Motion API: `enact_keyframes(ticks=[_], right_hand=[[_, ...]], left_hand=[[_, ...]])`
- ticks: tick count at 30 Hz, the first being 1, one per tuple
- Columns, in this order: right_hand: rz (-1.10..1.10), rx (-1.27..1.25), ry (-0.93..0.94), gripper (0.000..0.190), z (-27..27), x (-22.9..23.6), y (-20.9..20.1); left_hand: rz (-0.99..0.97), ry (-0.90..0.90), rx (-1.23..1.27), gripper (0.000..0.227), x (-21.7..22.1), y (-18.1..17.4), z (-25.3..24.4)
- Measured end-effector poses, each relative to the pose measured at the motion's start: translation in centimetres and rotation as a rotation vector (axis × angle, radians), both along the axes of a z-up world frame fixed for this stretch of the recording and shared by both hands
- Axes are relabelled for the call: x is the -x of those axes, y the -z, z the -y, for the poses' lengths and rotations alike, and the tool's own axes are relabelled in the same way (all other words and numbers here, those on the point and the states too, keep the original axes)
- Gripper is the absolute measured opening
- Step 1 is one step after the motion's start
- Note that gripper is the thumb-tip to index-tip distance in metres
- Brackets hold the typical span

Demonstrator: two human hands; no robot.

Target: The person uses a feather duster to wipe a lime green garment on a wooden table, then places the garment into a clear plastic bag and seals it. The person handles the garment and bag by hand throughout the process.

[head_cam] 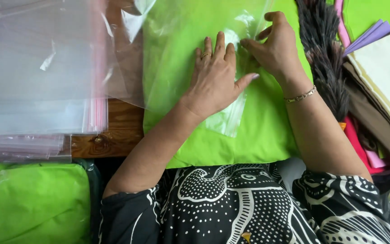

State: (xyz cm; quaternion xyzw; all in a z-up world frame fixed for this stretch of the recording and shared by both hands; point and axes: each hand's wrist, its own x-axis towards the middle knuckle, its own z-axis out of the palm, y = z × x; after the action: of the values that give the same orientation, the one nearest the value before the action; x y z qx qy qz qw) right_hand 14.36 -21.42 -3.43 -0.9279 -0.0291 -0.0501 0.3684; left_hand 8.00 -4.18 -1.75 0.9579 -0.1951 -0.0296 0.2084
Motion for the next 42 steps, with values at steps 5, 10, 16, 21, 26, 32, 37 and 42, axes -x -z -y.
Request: enact_keyframes(ticks=[5, 10, 16, 21, 26, 32, 37, 42], right_hand=[[-0.070, 0.344, 0.065, 0.071, 0.1, -0.4, -0.5], [-0.267, -0.271, 0.014, 0.023, -0.3, -0.7, -0.7], [-0.106, -0.237, -0.122, 0.027, -3.2, 0.7, -3.4], [-0.052, -0.128, -0.142, 0.020, -3.8, 1.1, -3.4], [-0.266, -0.370, -0.086, 0.042, -4.4, 1.6, -2.8], [-0.398, -0.558, -0.171, 0.017, -4.5, 1.9, -2.6], [-0.389, -0.624, -0.129, 0.018, -4.0, 1.9, -1.9], [-0.399, -0.478, -0.099, 0.012, -3.9, 1.9, -2.2]], left_hand=[[-0.030, -0.001, -0.089, 0.096, 0.2, 0.7, 0.0], [0.032, -0.047, -0.246, 0.097, 0.5, 0.7, 0.4], [0.424, -0.247, 0.022, 0.056, -0.6, 0.8, 1.3], [0.310, -0.172, 0.437, 0.005, -2.9, 3.3, -0.5], [0.176, -0.168, 0.796, 0.008, -4.2, 4.6, -1.8], [-0.126, -0.138, 1.071, 0.014, -4.7, 4.2, -3.3], [0.145, -0.220, 0.961, 0.008, -5.0, 3.4, -6.0], [0.582, -0.334, 0.856, 0.013, -3.2, -0.9, -8.6]])
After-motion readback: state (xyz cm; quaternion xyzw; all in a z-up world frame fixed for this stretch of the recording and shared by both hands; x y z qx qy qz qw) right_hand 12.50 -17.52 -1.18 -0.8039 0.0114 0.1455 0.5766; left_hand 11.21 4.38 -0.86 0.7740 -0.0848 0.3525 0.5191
